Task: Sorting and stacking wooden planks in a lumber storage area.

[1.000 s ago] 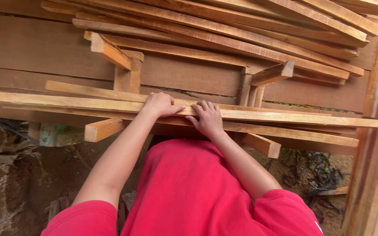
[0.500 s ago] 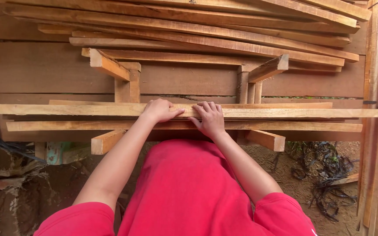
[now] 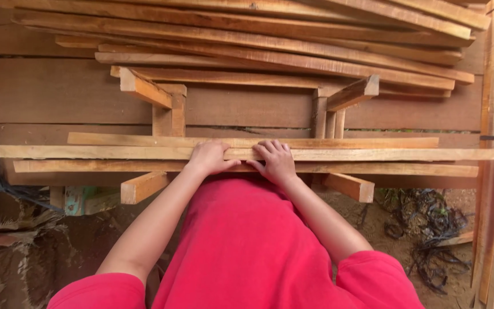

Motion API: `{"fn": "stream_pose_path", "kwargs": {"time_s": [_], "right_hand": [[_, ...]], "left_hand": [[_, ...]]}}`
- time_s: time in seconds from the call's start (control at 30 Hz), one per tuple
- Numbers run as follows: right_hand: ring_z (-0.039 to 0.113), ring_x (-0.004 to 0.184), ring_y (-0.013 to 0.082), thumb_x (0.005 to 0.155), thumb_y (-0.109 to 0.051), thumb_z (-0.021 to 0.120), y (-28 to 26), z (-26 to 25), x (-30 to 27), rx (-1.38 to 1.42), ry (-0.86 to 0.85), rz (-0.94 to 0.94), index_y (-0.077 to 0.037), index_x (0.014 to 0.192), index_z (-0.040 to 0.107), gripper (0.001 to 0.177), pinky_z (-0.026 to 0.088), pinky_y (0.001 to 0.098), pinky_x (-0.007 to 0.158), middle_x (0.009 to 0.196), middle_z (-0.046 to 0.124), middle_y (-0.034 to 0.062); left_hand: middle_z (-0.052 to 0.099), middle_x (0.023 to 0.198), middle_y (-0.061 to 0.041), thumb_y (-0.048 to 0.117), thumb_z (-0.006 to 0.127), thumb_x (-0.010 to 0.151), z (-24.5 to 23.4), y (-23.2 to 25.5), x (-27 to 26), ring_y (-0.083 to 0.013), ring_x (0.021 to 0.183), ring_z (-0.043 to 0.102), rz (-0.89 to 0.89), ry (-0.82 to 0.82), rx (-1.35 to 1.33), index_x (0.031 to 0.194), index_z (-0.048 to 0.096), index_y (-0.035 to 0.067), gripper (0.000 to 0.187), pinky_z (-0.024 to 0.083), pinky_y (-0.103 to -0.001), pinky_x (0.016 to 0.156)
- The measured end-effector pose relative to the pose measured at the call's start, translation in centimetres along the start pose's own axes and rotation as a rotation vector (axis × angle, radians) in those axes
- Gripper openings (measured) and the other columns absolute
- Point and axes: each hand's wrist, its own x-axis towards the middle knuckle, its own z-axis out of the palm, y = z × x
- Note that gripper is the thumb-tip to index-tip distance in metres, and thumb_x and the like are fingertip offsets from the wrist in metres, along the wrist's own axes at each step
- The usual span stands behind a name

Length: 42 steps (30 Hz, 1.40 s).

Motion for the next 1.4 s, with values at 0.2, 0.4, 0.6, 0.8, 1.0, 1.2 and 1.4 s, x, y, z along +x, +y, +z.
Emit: {"fn": "stream_pose_path", "kwargs": {"time_s": [0.2, 0.4, 0.6, 0.8, 1.0, 1.2, 1.4], "right_hand": [[0.062, 0.109, 0.0192, 0.092, -0.053, 0.069, -0.7, -0.3, 0.1, -0.006, -0.044, 0.042, -0.022, 0.122, 0.066, 0.043, 0.047, 0.0373, 0.087, 0.112, 0.066, -0.0007], [0.063, 0.104, 0.0238, 0.086, -0.045, 0.078, -0.4, 0.3, 0.5, 0.027, -0.119, 0.018, -0.019, 0.118, 0.069, 0.042, 0.051, 0.0402, 0.081, 0.109, 0.062, 0.0018], [0.064, 0.101, 0.0231, 0.080, -0.039, 0.080, 0.3, 3.1, 0.5, -0.018, -0.119, -0.010, -0.019, 0.110, 0.063, 0.040, 0.054, 0.0370, 0.082, 0.108, 0.057, 0.0003], [0.070, 0.099, 0.0262, 0.089, -0.047, 0.075, -1.5, 1.4, 0.3, 0.056, -0.114, 0.027, -0.016, 0.103, 0.066, 0.035, 0.053, 0.0425, 0.084, 0.094, 0.069, 0.0038], [0.060, 0.113, 0.0240, 0.088, -0.037, 0.076, -1.3, 1.0, 1.1, 0.061, -0.121, -0.009, -0.020, 0.121, 0.063, 0.040, 0.050, 0.0385, 0.084, 0.117, 0.063, 0.0009], [0.059, 0.113, 0.0246, 0.093, -0.034, 0.072, -1.7, -0.4, 1.5, 0.080, -0.135, -0.002, -0.014, 0.126, 0.066, 0.039, 0.050, 0.0377, 0.085, 0.117, 0.064, 0.0037], [0.060, 0.109, 0.0242, 0.093, -0.037, 0.071, -1.4, 1.4, 0.4, 0.020, 0.033, -0.070, -0.017, 0.128, 0.065, 0.040, 0.047, 0.0371, 0.089, 0.116, 0.063, 0.0020]], "left_hand": [[0.071, 0.115, -0.003, 0.071, 0.061, 0.085, 1.4, -1.0, 0.3, -0.0274, 0.120, 0.065, 0.023, 0.141, 0.029, 0.129, 0.072, 0.026, 0.064, 0.049, -0.048, 0.102], [0.074, 0.114, -0.006, 0.074, 0.060, 0.083, -0.9, -0.3, -0.8, -0.0307, 0.119, 0.066, 0.041, 0.093, -0.032, 0.125, 0.074, 0.025, 0.066, 0.048, -0.050, 0.103], [0.075, 0.116, -0.005, 0.081, 0.048, 0.083, -0.4, -0.4, 0.9, -0.0300, 0.119, 0.068, 0.017, 0.011, 0.035, 0.123, 0.075, 0.031, 0.069, 0.047, -0.049, 0.101], [0.075, 0.119, -0.005, 0.076, 0.045, 0.087, -1.4, -0.5, 0.7, -0.0305, 0.122, 0.067, -0.014, -0.047, -0.001, 0.120, 0.076, 0.035, 0.061, 0.047, -0.049, 0.102], [0.077, 0.117, -0.005, 0.078, 0.043, 0.085, -2.2, 0.0, 1.5, -0.0300, 0.122, 0.068, -0.061, -0.103, -0.008, 0.115, 0.078, 0.036, 0.063, 0.048, -0.048, 0.102], [0.076, 0.118, -0.012, 0.075, 0.048, 0.083, -2.7, 0.2, 0.2, -0.0347, 0.122, 0.067, -0.017, -0.087, -0.034, 0.120, 0.078, 0.028, 0.067, 0.050, -0.051, 0.102], [0.075, 0.120, -0.007, 0.072, 0.059, 0.079, -1.6, -0.8, 0.6, -0.0317, 0.121, 0.067, 0.049, -0.043, 0.010, 0.127, 0.074, 0.028, 0.067, 0.051, -0.052, 0.101]]}}
